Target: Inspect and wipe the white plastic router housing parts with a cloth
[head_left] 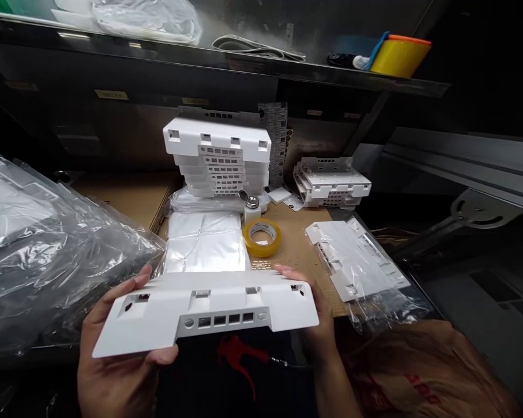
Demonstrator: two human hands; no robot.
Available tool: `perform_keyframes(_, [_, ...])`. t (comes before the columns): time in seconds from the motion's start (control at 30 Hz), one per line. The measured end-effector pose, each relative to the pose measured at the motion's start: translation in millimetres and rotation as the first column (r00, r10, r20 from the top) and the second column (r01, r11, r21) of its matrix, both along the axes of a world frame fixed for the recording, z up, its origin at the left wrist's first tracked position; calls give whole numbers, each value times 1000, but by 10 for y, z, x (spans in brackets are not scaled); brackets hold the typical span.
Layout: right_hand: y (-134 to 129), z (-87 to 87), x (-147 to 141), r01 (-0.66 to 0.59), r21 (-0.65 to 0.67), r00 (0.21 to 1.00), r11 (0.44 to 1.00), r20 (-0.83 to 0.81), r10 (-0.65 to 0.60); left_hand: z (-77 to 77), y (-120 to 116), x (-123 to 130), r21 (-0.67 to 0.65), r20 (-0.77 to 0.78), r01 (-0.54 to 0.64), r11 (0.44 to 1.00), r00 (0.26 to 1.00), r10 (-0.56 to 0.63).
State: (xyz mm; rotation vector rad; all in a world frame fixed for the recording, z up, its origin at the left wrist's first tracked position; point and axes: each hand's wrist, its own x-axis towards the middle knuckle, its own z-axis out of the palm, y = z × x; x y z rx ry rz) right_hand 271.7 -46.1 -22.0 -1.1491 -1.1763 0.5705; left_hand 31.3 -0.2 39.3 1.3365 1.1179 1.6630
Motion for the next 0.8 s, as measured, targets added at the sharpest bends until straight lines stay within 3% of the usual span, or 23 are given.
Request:
perform_keyframes(0.1, [-1,9,16,12,12,999,1000,-31,-12,-16,-1,-11,27,4,56,998,998,-56])
perform_keyframes(0.43, [-12,-22,135,16,85,1000,996,-3,-16,-64,-5,83,36,78,56,998,995,-58])
perform_keyframes(0.5, [-9,-48,152,13,104,1000,994,0,-13,-116,21,48,13,206,54,998,977,-56])
perform_keyframes(0.57, [2,-88,169,-1,132,1000,991,7,0,-174,73,-41,-127,442,149,981,893,-79])
perform_keyframes(0.6, [15,-109,180,-21,147,1000,989,17,19,-196,106,-99,-232,569,257,938,818,-84])
perform_keyframes(0.63, [37,-126,195,-56,161,998,985,38,50,-207,141,-159,-346,676,381,858,735,-54])
perform_keyframes(0.7, [122,-134,241,-166,179,982,970,125,145,-186,206,-258,-526,771,559,641,631,82])
perform_keyframes(0.73, [193,-116,274,-225,160,962,961,191,194,-152,233,-291,-593,765,579,560,623,166])
perform_keyframes(0.8, [410,-29,357,-244,20,913,969,340,223,-51,271,-326,-688,710,537,487,635,303])
